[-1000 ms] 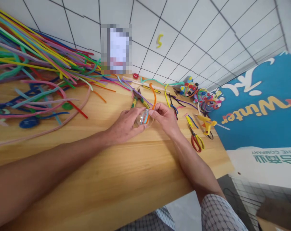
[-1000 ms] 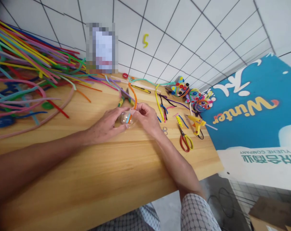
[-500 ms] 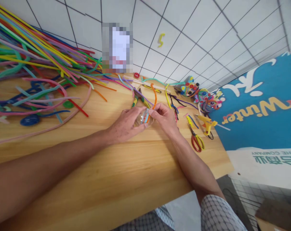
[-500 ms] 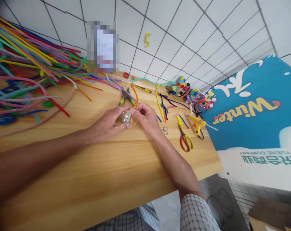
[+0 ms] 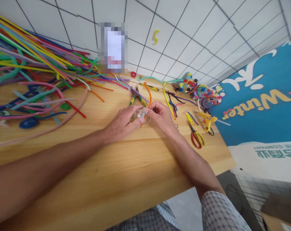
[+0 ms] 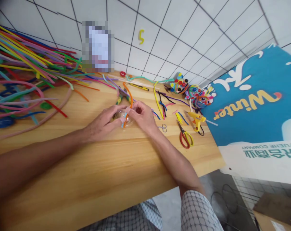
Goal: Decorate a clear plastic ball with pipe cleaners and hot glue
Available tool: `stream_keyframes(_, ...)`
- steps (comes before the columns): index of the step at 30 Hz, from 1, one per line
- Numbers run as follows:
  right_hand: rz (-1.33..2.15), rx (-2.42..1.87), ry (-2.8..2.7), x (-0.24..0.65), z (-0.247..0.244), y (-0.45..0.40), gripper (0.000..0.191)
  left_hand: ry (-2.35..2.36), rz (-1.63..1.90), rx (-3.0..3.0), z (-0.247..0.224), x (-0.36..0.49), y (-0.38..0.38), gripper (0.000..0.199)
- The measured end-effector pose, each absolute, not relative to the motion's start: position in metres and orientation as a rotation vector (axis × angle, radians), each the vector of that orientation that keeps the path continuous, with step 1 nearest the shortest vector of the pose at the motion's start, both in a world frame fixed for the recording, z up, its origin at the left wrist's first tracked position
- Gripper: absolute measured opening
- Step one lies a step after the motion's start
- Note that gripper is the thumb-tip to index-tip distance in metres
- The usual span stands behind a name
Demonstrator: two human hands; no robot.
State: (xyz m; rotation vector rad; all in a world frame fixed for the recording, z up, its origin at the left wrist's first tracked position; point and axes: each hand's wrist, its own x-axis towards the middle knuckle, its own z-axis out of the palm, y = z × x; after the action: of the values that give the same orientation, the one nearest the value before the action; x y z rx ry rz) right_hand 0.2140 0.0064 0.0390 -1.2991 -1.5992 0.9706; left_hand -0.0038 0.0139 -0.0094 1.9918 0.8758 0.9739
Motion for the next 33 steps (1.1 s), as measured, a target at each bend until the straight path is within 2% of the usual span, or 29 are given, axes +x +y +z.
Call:
stream_keyframes(7, 0.963, -1.292, -1.587, 0.213, 0.035, 0.006, 0.053, 0.855, 0.986, 2.013, -0.014, -0.002, 0.015, 0.058)
stream_keyframes(15, 0.97, -1.262, -1.564, 0.211, 0.034, 0.006, 0.056, 0.846, 1.002, 2.022, -0.016, -0.003, 0.017, 0.054)
stream_keyframes(19, 0.975, -1.257, -1.578, 0.211, 0.036, 0.005, 0.054, 0.83, 0.996, 1.997, -0.013, -0.007, 0.017, 0.048)
stream_keyframes(24, 0.965, -1.257, -1.597, 0.213, 0.033, 0.006, 0.05, 0.832, 1.017, 2.003, -0.016, -0.005, 0.017, 0.05)
stream_keyframes(33, 0.959, -1.264, -1.592, 0.212, 0.034, 0.005, 0.056, 0.854, 1.078, 1.952, -0.02, 0.001, 0.017, 0.049)
